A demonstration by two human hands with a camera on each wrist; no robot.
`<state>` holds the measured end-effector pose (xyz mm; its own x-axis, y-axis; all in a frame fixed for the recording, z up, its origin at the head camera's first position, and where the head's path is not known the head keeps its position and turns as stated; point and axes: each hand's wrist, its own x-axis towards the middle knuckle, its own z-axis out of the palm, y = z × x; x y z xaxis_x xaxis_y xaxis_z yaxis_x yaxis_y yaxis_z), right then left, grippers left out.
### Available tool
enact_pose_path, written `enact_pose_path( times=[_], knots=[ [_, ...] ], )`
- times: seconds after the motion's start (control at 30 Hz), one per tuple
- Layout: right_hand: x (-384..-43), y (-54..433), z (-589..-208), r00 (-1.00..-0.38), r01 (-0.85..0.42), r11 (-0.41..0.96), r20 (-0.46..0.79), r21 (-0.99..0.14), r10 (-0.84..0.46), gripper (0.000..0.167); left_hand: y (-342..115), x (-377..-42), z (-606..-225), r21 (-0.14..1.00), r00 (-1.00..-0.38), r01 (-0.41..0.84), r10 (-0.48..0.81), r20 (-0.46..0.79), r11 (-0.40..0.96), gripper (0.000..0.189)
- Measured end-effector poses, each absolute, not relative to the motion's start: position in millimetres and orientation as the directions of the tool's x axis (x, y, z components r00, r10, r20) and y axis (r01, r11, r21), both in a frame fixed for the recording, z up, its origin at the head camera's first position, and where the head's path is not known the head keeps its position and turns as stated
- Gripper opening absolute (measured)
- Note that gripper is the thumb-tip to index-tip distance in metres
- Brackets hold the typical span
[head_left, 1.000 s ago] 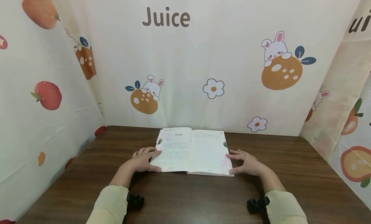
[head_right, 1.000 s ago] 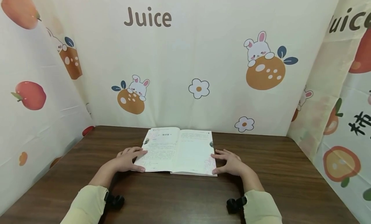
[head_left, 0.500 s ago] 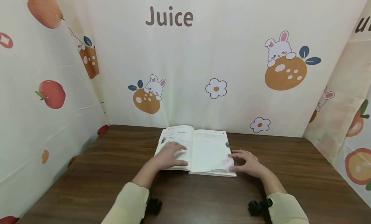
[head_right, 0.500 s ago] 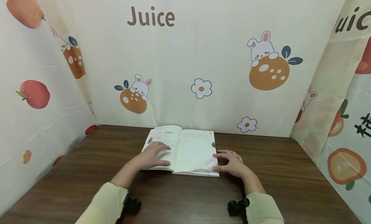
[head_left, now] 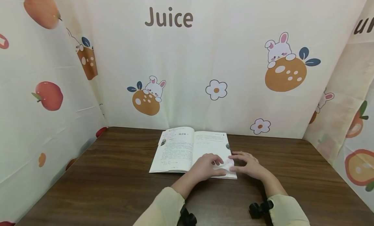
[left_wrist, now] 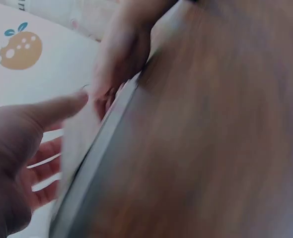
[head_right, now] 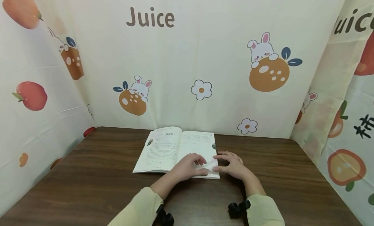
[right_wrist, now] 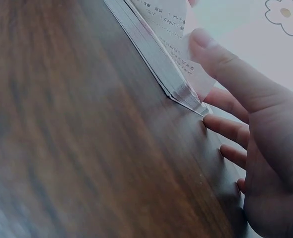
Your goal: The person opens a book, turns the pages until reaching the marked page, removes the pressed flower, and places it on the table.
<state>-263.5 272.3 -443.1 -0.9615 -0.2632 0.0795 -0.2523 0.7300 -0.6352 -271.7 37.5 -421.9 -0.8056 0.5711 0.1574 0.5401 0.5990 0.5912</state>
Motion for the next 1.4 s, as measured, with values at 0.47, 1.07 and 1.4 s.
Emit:
enact_pose_path(
  times=[0.47, 1.07, 1.4],
  knots=[
    [-262, 275, -441, -0.962, -0.252, 0.748, 0.072, -0.614, -0.265, 0.087, 45, -269, -427, 0.734, -0.867, 0.48, 0.388, 0.313, 0.48, 0.009],
    [-263, 280, -442, -0.964, -0.231, 0.747, 0.042, -0.624, -0.263, 0.089, 1, -288, -393, 0.884, -0.918, 0.396, 0.089, 0.387, 0.248, 0.014],
    [-261, 278, -439, -0.962, -0.234, 0.742, 0.038, -0.629, -0.271, 0.087, -36, -296, -382, 0.889, -0.915, 0.393, 0.007, 0.403, 0.234, 0.016]
  ],
)
